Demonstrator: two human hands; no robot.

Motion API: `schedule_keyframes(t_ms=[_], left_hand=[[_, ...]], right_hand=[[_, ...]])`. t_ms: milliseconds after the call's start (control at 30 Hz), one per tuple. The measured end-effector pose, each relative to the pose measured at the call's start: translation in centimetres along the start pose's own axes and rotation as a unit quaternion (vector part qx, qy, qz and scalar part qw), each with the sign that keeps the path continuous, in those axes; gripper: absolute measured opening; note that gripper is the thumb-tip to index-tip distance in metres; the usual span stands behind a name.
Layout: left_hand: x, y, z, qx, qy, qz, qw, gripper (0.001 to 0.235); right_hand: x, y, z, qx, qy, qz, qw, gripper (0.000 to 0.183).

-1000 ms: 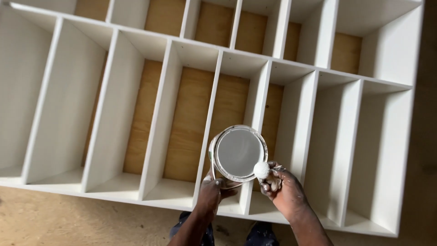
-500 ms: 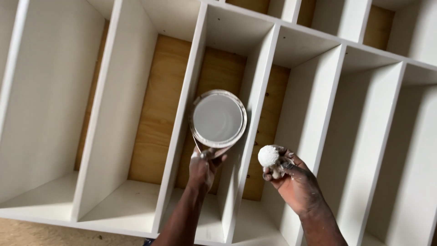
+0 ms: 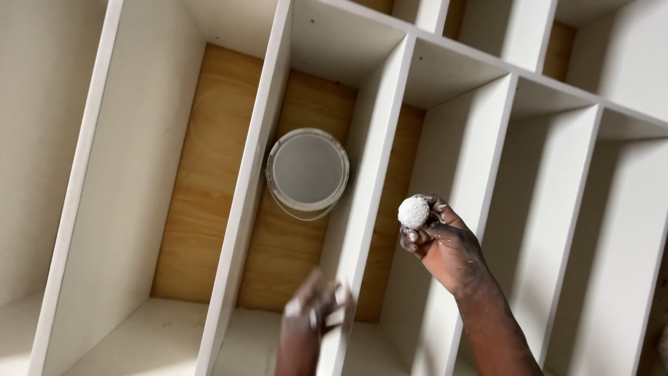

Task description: Applying white filler or putty to the edges and joints of a white wooden shelf unit using fingers to smooth the surface.

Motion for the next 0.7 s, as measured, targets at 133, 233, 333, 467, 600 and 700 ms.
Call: schedule_keyframes(t_ms=[133,233,333,467,600,700], left_hand=[[3.1,0.6,-1.9,0.038,-0.095,-0.002,0.995,0.069],[3.3,-1.1,1.1,-0.014,-0.127,-0.038,0.991,0.065],[1.9,-0.6,3.8,0.031,-0.150,0.010,0.988,0.061],[2.8,0.2,3.7,0.009,-0.145,0.018,0.989,0.057],[3.3,0.2,3.8,-0.014,-0.138,0.016,0.990,0.052],[3.6,-0.3,3.5,0.023,-0.132,-0.035,0.990,0.055]], right_hand=[[3.3,2.1,-1.7,-0.028,0.009,0.030,0.999,0.055],[5.4,1.1,-4.6,-0.081,0.049,0.037,0.995,0.047],[7.8,-0.5,-6.4,-0.110,0.083,0.038,0.990,0.039],[10.0,-1.0,-7.1,-0.164,0.072,0.036,0.983,0.041],[10.5,-2.3,-8.0,-0.241,0.078,0.066,0.965,0.026],[11.5,-2.0,-8.7,-0.244,0.090,0.056,0.964,0.030]])
Point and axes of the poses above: each hand's wrist, its own x-axis towards the middle knuckle, its own y-axis out of the back of the hand, z = x × y, the point moved 9 cm from there along x, towards the middle knuckle, and after that the axes turned 5 degrees about -z, right-handed, at the moved point
